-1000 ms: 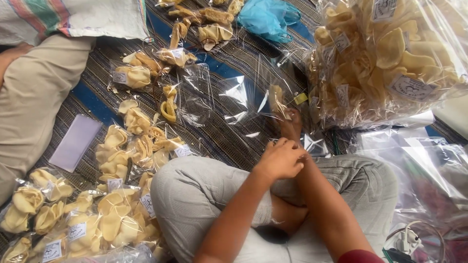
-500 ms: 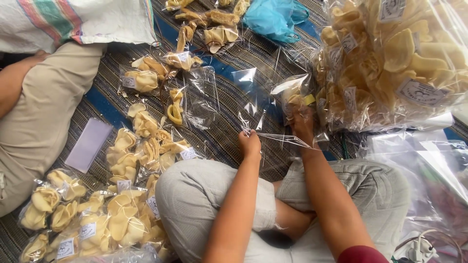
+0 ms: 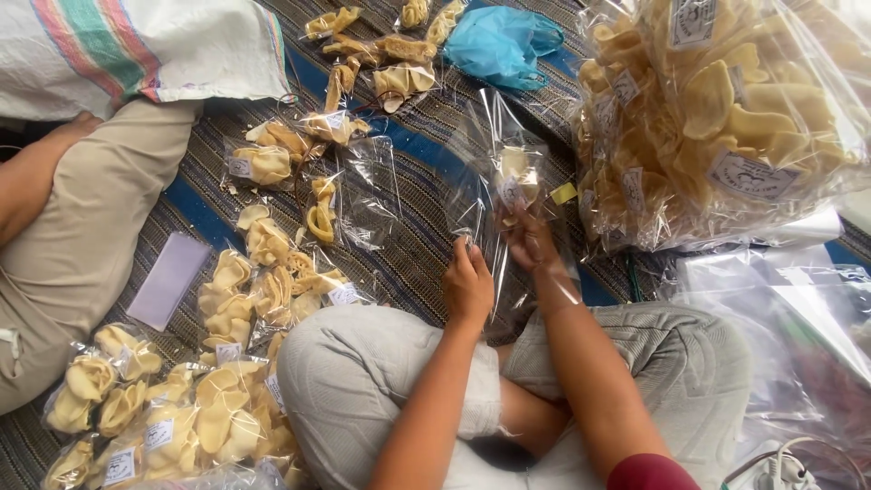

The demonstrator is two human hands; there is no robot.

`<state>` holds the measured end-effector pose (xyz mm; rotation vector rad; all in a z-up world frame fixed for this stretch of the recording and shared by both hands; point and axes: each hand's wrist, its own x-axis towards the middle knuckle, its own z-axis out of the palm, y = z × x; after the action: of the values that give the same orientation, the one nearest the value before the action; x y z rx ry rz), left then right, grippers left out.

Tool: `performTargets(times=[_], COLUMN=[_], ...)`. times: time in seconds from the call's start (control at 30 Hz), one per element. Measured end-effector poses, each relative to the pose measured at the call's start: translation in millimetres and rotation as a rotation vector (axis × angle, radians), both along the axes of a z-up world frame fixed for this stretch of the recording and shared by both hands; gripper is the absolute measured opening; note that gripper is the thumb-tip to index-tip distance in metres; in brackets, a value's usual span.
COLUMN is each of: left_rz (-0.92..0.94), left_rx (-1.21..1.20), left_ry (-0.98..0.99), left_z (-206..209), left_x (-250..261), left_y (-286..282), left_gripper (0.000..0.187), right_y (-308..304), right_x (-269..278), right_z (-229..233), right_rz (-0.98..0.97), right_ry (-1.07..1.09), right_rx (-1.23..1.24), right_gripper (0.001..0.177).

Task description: Packaging individual crispy food items into small plastic bags while sitting on the floor.

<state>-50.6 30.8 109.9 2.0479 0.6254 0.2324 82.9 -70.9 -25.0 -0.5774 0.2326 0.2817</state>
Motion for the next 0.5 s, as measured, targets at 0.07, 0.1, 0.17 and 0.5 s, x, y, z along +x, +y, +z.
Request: performTargets(times=[0.07,0.1,0.17,0.5], left_rz=[-0.047,-0.053,-0.058,-0.065], left_rx=[0.033,0.012,-0.008,-0.02], left_ry=[0.062,0.106,0.15,0.057], left_z=[7.3,12.6,20.1,23.6], left_x=[-3.9,-5.3,-5.9,-3.2], left_y=[2.9,6.0,14.0,32.1], left_gripper=[0.034,0.035,0.036,0.057], right_y=[4.8,5.6,2.9,-4.7], right_x=[0.6,0.0,-1.4,-1.1], right_z=[1.3,-2.1,4.1,5.2], right_rz=[0.021,-0.055,-0.13,-0.146], right_ry=[0.03,0.033,0.036,0.103], right_rx=[0.108,-0.034,-0.175,-0.471], right_gripper=[0.034,0.033,0.037,0.026])
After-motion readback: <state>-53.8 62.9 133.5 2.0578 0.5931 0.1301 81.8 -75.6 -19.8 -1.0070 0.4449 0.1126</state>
